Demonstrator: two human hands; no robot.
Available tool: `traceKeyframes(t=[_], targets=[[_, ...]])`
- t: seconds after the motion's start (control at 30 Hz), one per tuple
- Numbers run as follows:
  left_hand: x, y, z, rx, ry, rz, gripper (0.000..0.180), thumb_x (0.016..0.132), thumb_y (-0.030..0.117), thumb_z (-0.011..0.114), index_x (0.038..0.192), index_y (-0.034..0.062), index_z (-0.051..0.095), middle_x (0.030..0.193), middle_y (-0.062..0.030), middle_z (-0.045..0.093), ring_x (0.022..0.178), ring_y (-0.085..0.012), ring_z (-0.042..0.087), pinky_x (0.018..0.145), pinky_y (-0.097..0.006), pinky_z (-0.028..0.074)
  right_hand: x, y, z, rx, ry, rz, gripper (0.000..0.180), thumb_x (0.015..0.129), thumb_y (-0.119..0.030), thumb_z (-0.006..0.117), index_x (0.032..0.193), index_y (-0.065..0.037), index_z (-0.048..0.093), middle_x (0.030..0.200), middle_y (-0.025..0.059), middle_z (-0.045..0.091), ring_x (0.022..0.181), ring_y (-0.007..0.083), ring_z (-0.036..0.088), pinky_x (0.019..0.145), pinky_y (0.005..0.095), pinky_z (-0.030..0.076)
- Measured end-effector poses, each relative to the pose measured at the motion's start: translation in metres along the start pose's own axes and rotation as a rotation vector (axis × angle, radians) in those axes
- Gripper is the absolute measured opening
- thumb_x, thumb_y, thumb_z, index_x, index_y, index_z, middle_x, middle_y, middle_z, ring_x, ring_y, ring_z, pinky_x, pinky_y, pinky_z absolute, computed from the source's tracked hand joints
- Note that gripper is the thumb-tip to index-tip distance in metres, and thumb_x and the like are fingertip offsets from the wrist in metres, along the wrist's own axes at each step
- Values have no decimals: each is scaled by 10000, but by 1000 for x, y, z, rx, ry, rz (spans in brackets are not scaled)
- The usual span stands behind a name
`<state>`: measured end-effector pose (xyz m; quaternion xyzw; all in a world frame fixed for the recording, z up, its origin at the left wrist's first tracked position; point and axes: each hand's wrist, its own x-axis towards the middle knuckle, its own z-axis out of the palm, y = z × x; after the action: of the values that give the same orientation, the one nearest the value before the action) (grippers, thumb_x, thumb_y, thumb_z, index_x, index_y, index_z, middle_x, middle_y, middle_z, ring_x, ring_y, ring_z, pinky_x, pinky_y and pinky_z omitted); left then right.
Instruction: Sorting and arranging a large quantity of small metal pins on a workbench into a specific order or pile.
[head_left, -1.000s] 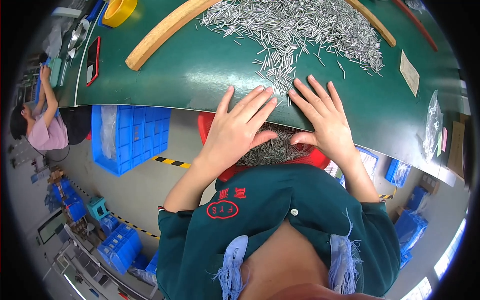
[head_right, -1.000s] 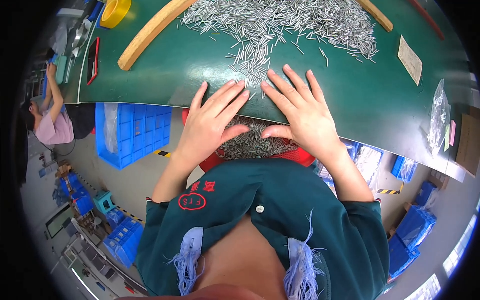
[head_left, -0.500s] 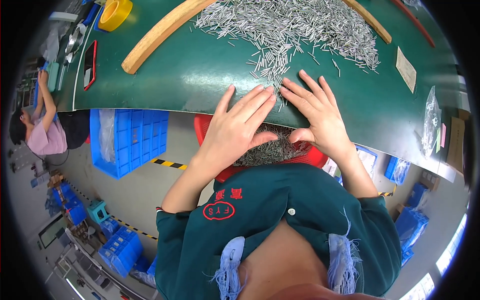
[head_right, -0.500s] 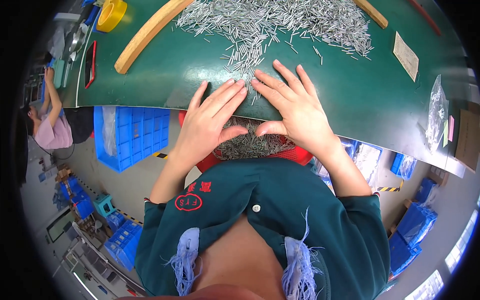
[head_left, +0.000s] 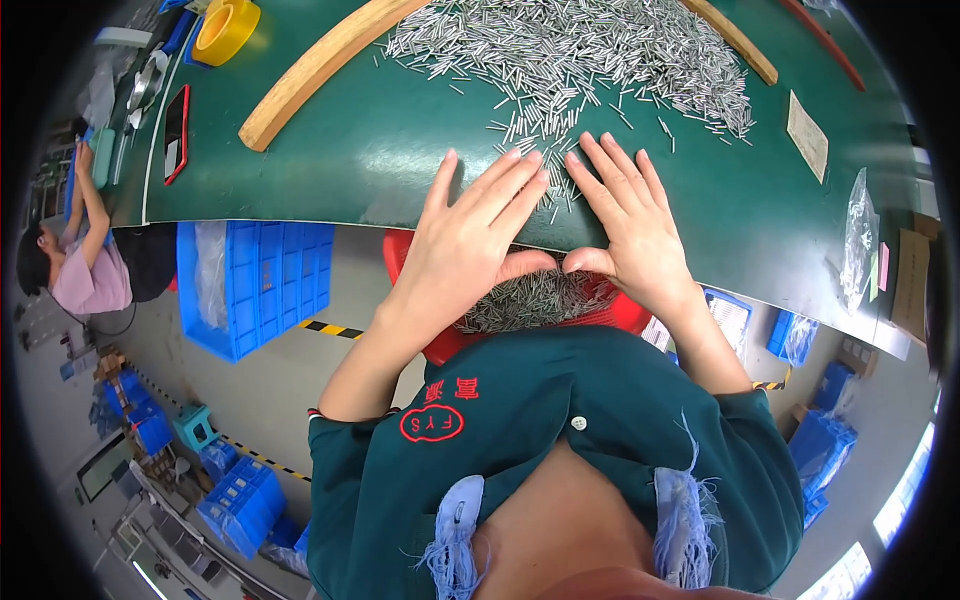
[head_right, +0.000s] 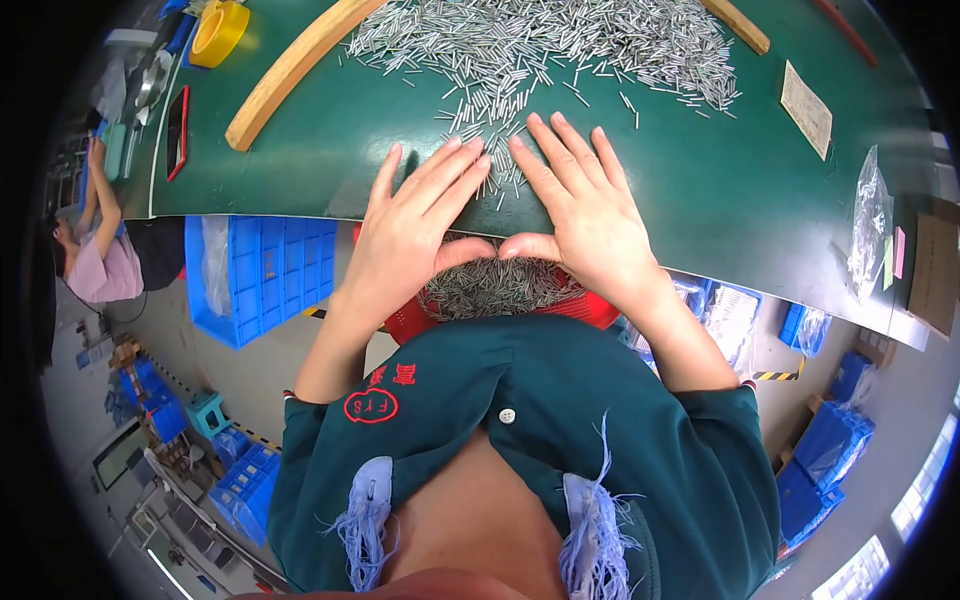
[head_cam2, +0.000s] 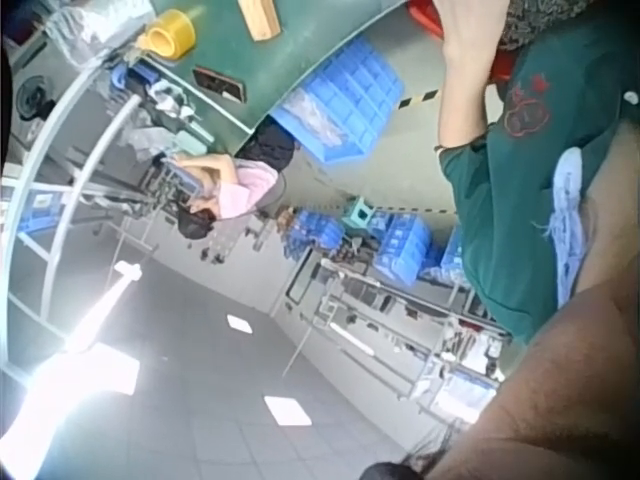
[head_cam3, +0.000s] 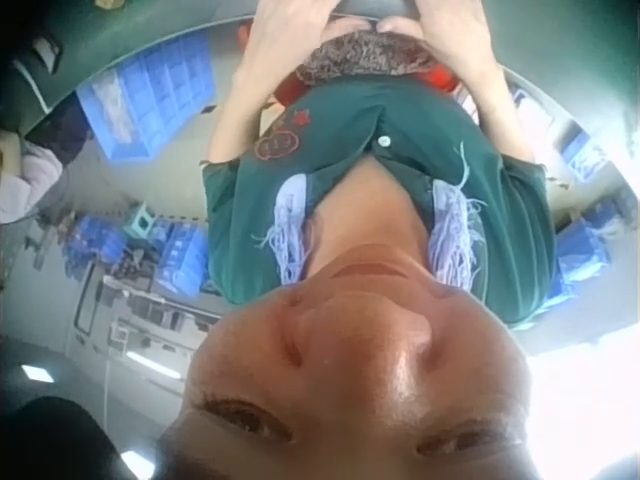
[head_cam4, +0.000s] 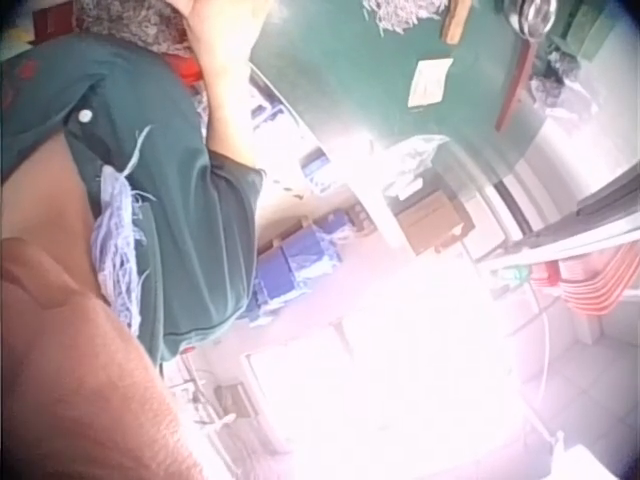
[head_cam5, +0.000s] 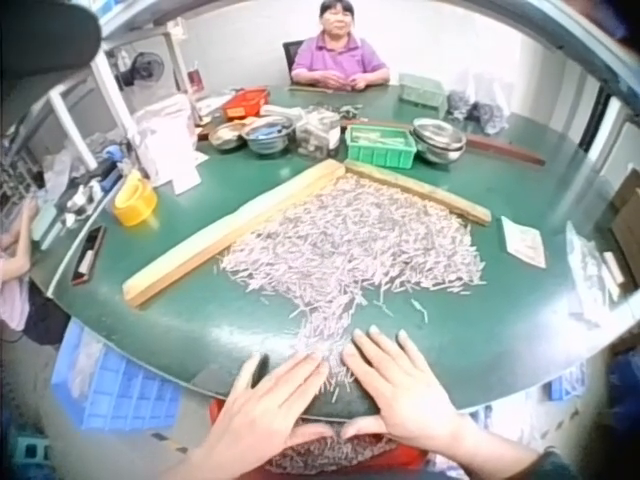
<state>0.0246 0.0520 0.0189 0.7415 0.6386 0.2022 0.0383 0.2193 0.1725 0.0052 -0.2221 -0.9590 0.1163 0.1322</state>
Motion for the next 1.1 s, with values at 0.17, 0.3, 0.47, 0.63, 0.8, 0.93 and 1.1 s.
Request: traceKeyframes(t=[0.17, 0.3, 0.47, 0.63, 0.8, 0.93, 1.1], targets=[[4, -10, 8, 34, 3, -77, 805, 743, 476, 721, 1412, 74, 524, 1482, -64, 495, 1394, -256, 439, 1148, -579, 271, 1, -2, 0, -38, -10, -17, 966, 750, -766, 494, 1460, -111, 473, 1526, 130, 419, 1450, 318, 334, 1197, 522, 215], [-8, -5, 0, -72, -99, -35, 818, 751, 507, 702, 1419, 73, 515, 1488, -69, 491, 1401, -252, 432, 1153, -571, 266, 0, -1, 0, -11, -15, -5, 968, 744, -767, 498, 1456, -111, 477, 1529, 125, 415, 1448, 320, 337, 1197, 525, 215], [10, -22, -3, 10, 17, -86, 806, 782, 489, 699, 1443, 79, 488, 1503, -70, 473, 1416, -253, 410, 1167, -555, 250, 0, -2, 0, -11, 8, 0, 977, 732, -765, 512, 1453, -105, 479, 1528, 115, 420, 1445, 320, 342, 1196, 526, 220], [10, -23, -7, 49, -58, -118, 788, 781, 471, 713, 1438, 94, 495, 1504, -71, 472, 1414, -259, 410, 1168, -544, 262, 0, 0, 1, -24, -1, -4, 979, 733, -759, 520, 1462, -108, 467, 1532, 109, 416, 1443, 319, 346, 1194, 524, 224], [5, -17, -13, 3, -64, -106, 778, 778, 451, 731, 1434, 101, 501, 1507, -75, 468, 1412, -261, 416, 1161, -542, 279, 1, -1, 0, -41, -6, -7, 980, 739, -758, 519, 1472, -111, 453, 1540, 111, 405, 1442, 318, 347, 1193, 520, 228], [29, -23, 5, -6, 15, -96, 746, 793, 438, 727, 1434, 124, 508, 1511, -71, 460, 1411, -263, 414, 1153, -561, 281, 5, -2, -1, -12, -10, -5, 986, 756, -757, 505, 1486, -99, 428, 1555, 140, 372, 1452, 345, 322, 1192, 522, 228], [38, -30, 13, 49, 12, -56, 696, 817, 420, 717, 1423, 139, 521, 1506, -67, 467, 1403, -256, 423, 1148, -560, 291, 27, 5, 4, 21, 33, -9, 960, 799, -736, 492, 1491, -76, 411, 1558, 163, 359, 1464, 360, 295, 1197, 500, 230]])
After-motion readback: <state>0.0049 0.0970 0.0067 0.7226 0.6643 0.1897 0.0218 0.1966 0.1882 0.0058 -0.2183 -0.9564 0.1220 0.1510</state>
